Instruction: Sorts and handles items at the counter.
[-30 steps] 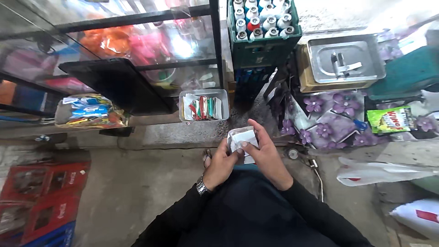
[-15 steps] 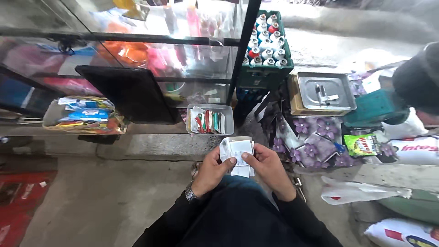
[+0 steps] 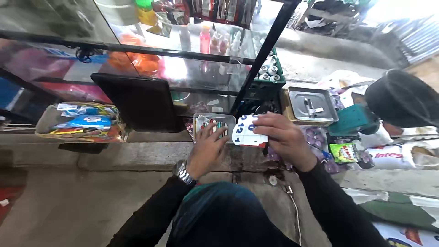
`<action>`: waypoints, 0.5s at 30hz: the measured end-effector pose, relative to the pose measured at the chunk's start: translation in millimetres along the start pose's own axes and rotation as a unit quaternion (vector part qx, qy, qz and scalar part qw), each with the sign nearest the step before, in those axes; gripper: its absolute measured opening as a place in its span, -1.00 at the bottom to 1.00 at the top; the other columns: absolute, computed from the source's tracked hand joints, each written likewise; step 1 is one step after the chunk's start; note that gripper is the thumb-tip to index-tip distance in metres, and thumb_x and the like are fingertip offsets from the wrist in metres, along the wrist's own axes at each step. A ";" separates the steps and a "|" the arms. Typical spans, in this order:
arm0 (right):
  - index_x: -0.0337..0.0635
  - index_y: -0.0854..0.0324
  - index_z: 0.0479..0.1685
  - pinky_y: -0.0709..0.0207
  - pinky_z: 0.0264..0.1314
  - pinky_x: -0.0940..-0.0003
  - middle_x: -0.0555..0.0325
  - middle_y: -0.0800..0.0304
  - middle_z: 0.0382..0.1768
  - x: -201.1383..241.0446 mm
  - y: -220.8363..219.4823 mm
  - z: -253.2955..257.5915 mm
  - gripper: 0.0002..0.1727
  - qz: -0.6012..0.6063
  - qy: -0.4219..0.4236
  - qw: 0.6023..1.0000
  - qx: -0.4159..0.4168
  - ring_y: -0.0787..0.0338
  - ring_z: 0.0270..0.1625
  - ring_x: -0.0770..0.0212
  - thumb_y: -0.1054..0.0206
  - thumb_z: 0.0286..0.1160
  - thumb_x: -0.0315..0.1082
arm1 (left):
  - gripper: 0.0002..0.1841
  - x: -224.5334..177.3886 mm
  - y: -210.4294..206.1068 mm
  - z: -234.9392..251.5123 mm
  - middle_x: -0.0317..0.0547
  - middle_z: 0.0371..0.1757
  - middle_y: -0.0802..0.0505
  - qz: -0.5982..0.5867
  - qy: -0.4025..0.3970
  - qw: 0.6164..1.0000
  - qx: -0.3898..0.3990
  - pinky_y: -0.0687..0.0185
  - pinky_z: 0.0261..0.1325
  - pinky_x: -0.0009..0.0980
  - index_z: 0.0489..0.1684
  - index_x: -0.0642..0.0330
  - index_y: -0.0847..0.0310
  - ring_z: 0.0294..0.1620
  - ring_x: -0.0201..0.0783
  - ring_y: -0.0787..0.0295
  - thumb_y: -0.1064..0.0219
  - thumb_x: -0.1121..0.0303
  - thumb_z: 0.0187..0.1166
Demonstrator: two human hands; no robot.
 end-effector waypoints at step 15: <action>0.18 -0.87 -0.16 -0.54 0.28 0.05 0.33 -0.85 -0.04 -27.0 -87.2 62.9 -0.71 -0.173 0.213 0.913 0.300 -0.68 0.28 0.10 -0.32 0.48 -0.49 | -0.47 7.7 -40.9 15.5 -0.13 0.67 -0.56 0.146 0.167 0.971 0.091 0.31 0.73 0.49 0.29 -0.48 -0.75 0.80 0.13 -0.19 0.21 -0.13 0.72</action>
Point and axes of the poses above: each hand's wrist, its own z-axis towards the middle knuckle, its own y-axis out of the back of the hand, x = y × z, the point moved 4 cm from there along z, towards the middle knuckle
